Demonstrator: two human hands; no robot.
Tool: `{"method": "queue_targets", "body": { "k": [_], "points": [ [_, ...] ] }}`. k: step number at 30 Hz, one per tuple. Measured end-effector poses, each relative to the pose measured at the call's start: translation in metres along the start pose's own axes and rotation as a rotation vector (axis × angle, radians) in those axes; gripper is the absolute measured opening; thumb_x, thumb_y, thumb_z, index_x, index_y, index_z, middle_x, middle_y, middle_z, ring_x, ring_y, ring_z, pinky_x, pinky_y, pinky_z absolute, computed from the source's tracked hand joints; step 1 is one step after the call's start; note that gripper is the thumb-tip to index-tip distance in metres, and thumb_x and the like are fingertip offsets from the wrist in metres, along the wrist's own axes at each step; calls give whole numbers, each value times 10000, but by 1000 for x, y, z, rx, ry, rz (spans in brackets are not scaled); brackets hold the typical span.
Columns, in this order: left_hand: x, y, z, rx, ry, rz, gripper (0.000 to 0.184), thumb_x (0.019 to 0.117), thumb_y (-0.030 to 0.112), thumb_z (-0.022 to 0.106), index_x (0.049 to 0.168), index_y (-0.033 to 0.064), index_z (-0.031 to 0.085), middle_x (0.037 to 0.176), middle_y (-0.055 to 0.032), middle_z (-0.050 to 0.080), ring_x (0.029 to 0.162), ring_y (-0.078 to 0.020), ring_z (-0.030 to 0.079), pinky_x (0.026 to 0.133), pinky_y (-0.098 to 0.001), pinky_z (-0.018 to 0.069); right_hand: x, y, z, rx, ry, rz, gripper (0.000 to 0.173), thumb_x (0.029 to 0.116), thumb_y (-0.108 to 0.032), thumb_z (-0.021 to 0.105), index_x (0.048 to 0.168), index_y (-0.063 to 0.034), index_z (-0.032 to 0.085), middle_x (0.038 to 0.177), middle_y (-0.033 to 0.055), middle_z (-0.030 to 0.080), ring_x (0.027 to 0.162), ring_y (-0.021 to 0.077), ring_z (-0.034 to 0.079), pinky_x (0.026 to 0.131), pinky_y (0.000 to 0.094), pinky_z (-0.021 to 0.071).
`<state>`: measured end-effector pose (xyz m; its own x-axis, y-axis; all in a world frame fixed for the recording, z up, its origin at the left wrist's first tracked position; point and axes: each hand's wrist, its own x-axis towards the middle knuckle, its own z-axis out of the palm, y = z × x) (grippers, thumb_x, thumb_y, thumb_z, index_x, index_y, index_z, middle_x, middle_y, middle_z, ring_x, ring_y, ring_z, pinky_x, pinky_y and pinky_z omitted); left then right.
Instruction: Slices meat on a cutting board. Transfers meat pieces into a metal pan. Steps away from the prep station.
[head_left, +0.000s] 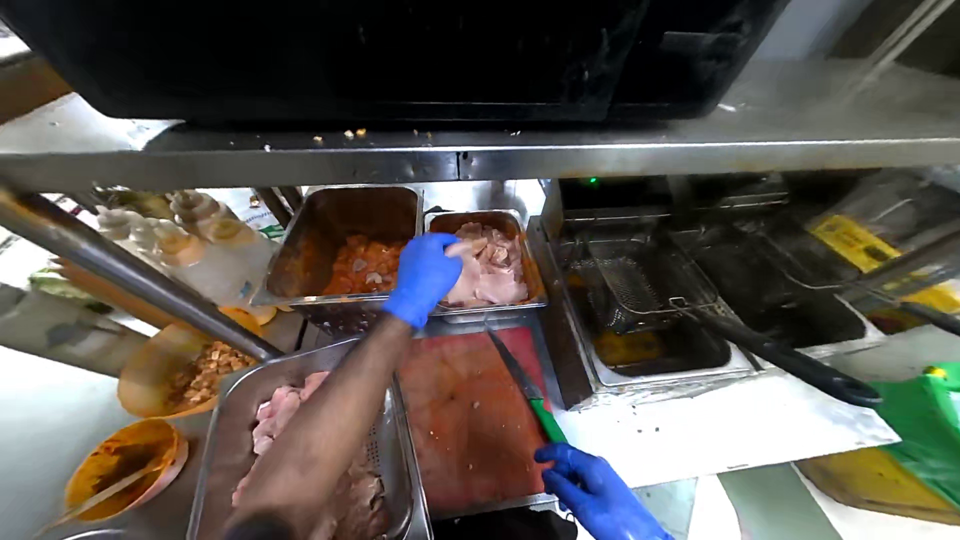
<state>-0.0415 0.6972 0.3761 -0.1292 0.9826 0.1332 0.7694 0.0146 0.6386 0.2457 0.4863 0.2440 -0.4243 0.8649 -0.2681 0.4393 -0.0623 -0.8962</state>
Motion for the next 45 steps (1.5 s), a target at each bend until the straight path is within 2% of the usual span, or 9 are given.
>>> {"method": "queue_targets", "body": {
  "k": [4, 8, 14, 20, 25, 28, 34, 40, 45],
  "points": [
    [57, 14, 15, 248, 116, 201, 297, 918, 134, 630, 1194, 129, 739, 1255, -169, 673, 1224, -369, 615, 1017, -598, 494, -32, 16, -16, 86, 77, -2, 303, 1037, -181, 550, 1286, -41, 653, 877, 57, 717, 724, 147, 675, 694, 352, 580],
    [59, 17, 44, 531, 82, 225, 408, 832, 129, 707, 1237, 167, 722, 1299, -193, 650, 1268, -450, 552, 1013, -697, 423, -42, 23, -25, 147, 79, 17, 311, 1043, -199, 532, 1299, -67, 648, 908, 46, 726, 724, 146, 669, 681, 347, 568],
    [-41, -3, 70, 444, 51, 180, 254, 962, 250, 649, 1167, 135, 744, 1188, -155, 706, 1159, -391, 641, 949, -624, 509, -35, 33, -33, 170, -16, -14, 288, 1042, -216, 549, 1269, -78, 660, 932, 49, 729, 754, 158, 694, 704, 364, 597],
    [-161, -31, 28, 274, 177, 40, 226, 1005, 253, 652, 1162, 129, 756, 1178, -136, 721, 1130, -364, 671, 933, -617, 532, -7, 46, -34, -125, -99, -88, 303, 1031, -280, 556, 1234, -99, 690, 905, 39, 726, 753, 150, 694, 717, 374, 598],
    [-241, -61, -22, 228, 331, -240, 220, 1020, 272, 632, 1124, 127, 761, 1137, -134, 737, 1092, -350, 688, 921, -646, 519, 26, 54, -32, -668, 53, -76, 374, 986, -319, 606, 1263, -82, 693, 1095, 176, 714, 1000, 366, 698, 860, 573, 562],
    [-278, -84, -42, 228, 394, -346, 195, 1020, 237, 631, 1102, 118, 762, 1101, -129, 747, 1062, -334, 700, 910, -642, 520, 41, 58, -20, -775, 109, -39, 521, 933, -273, 698, 1411, -88, 602, 1273, 289, 618, 1118, 469, 639, 892, 612, 544],
    [-304, -111, -54, 238, 365, -493, 202, 1022, 266, 626, 1100, 144, 767, 1081, -111, 752, 1038, -338, 702, 869, -659, 517, 48, 42, 8, -849, 102, 137, 796, 894, -206, 667, 1614, -181, 327, 1325, 245, 598, 949, 422, 703, 775, 607, 576],
    [-285, -134, -59, 281, 192, -483, 201, 1018, 264, 623, 1104, 157, 770, 1082, -118, 751, 1042, -361, 702, 860, -671, 519, 50, 10, 31, -660, 308, 79, 729, 854, -227, 695, 1540, -177, 452, 1099, 230, 700, 859, 439, 698, 697, 669, 531],
    [-265, -172, -85, 384, 114, -482, 219, 1003, 271, 626, 1153, 177, 755, 1121, -134, 743, 1085, -388, 691, 892, -691, 516, 52, 14, 47, -745, 500, -94, 536, 902, -232, 667, 1414, -92, 597, 1180, 294, 625, 1021, 491, 641, 766, 657, 529]
  ]
}}
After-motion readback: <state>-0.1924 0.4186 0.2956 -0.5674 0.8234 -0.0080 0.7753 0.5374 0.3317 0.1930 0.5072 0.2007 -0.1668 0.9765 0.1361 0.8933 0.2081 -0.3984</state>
